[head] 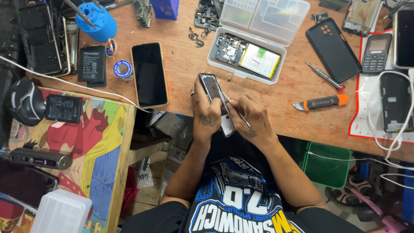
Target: The person uses a metal spudger to scrape adhesive residue from the inside of a smartphone frame. They work along the edges and corners of the frame, removing old adhesive to prepare the surface for reassembly.
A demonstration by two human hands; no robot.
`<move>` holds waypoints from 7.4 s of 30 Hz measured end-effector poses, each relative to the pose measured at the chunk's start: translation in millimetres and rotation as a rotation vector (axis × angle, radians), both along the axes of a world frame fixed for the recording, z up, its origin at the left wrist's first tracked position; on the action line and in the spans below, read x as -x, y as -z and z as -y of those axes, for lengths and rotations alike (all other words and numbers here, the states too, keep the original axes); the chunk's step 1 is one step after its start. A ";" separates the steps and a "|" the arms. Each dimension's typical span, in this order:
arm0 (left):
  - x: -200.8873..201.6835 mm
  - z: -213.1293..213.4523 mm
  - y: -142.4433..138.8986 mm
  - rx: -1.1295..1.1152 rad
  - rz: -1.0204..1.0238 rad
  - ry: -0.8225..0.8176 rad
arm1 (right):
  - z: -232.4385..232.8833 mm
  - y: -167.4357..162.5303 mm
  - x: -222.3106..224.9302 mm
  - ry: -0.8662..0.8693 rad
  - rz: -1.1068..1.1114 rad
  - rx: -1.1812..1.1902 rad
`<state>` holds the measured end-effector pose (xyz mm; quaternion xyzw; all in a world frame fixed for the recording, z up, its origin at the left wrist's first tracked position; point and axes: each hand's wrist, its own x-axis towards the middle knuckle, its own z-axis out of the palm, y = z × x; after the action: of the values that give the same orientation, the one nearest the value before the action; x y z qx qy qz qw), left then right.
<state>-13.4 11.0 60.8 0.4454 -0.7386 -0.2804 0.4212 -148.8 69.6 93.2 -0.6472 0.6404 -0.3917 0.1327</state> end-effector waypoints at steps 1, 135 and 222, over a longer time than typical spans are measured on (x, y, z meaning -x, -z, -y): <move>-0.7 -0.3 1.3 0.054 0.040 -0.006 | 5.6 1.0 -0.6 -0.003 0.002 0.011; -16.9 -52.4 -77.9 -0.855 -1.047 0.314 | -60.0 -24.0 1.8 -0.040 0.309 0.144; -30.9 -57.3 -85.0 -1.085 -1.140 0.466 | -62.5 -36.3 21.3 -0.156 0.568 -0.048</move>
<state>17.5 68.4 145.8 0.2115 -0.2463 -0.8622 0.3889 -170.1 132.1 129.5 -0.5554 0.5350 -0.5307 0.3517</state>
